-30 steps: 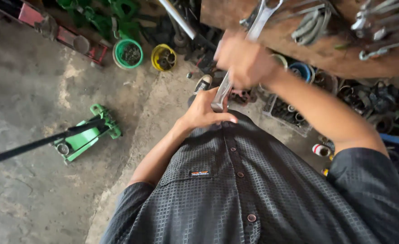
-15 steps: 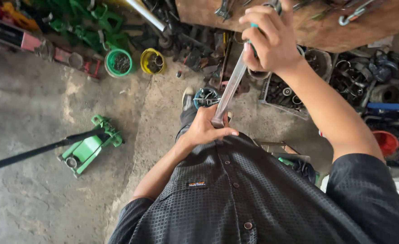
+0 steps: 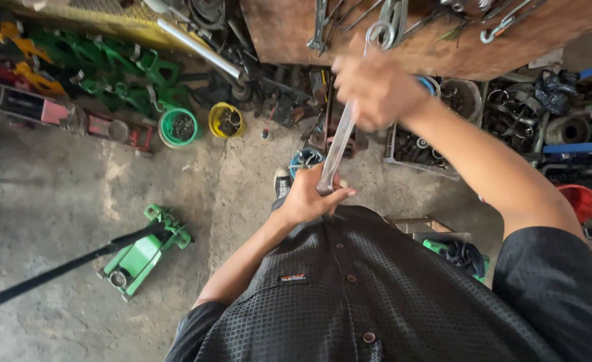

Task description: The person repeatedly takes wrenches from a wall-mounted rack, wipes them with a blue cloth, and returns them to the rack. The person handles multiple wrenches one by one, cleaning both the head and the handle of each tool.

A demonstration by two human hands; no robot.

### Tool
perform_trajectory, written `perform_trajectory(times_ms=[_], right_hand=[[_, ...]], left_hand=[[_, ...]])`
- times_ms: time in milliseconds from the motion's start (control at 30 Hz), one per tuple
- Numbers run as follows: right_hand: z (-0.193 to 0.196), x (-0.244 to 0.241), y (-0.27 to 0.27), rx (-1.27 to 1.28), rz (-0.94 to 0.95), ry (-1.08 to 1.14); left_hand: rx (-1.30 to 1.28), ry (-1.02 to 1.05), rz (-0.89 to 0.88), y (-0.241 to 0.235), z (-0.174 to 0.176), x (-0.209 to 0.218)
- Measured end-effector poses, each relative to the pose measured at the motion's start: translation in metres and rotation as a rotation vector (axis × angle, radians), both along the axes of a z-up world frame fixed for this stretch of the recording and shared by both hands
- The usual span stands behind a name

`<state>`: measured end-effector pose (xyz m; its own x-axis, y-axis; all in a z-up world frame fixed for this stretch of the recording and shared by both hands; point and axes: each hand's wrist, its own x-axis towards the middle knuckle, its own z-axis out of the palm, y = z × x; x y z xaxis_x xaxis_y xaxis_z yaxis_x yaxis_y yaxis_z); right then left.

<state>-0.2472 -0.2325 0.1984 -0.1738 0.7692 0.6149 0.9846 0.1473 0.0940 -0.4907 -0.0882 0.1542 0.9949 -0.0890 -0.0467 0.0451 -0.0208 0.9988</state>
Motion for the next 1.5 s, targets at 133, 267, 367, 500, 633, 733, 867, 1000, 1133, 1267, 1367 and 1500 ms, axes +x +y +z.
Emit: perform_trajectory(times_ms=[133, 267, 367, 500, 633, 733, 867, 1000, 1133, 1267, 1367, 1500], right_hand=[[-0.016, 0.006, 0.005, -0.009, -0.198, 0.044], [-0.033, -0.059, 0.030, 0.024, 0.062, 0.167], [-0.056, -0.060, 0.034, -0.083, 0.187, 0.226], [-0.032, -0.011, 0.036, -0.002, 0.032, 0.197], [0.006, -0.005, 0.044, 0.005, -0.207, 0.102], [0.004, -0.033, 0.057, 0.043, -0.236, 0.171], [-0.032, -0.075, 0.060, -0.096, 0.038, 0.328], [-0.039, -0.060, 0.056, -0.238, 0.113, 0.072], [-0.018, 0.006, 0.051, -0.090, 0.048, 0.094], [-0.023, 0.012, 0.049, 0.068, -0.136, -0.057], [-0.015, -0.037, 0.060, 0.029, -0.051, 0.073], [-0.054, -0.079, 0.067, -0.100, 0.181, 0.116]], left_hand=[[-0.014, 0.019, -0.030, 0.013, 0.000, -0.003], [-0.017, 0.036, -0.042, 0.030, -0.005, 0.001], [0.030, -0.001, -0.032, 0.038, 0.000, 0.008], [0.015, 0.019, 0.041, 0.048, 0.010, 0.013], [-0.049, 0.026, 0.064, 0.053, -0.009, 0.010], [-0.101, 0.010, 0.058, 0.055, -0.020, 0.009], [-0.154, -0.036, 0.069, 0.063, -0.024, 0.009], [-0.026, -0.096, 0.036, 0.071, -0.015, 0.005], [-0.081, 0.012, -0.003, 0.072, -0.005, 0.001], [-0.144, 0.045, -0.030, 0.071, 0.005, -0.005], [-0.125, 0.015, -0.039, 0.073, 0.010, -0.002], [-0.097, -0.061, -0.076, 0.080, 0.011, -0.003]])
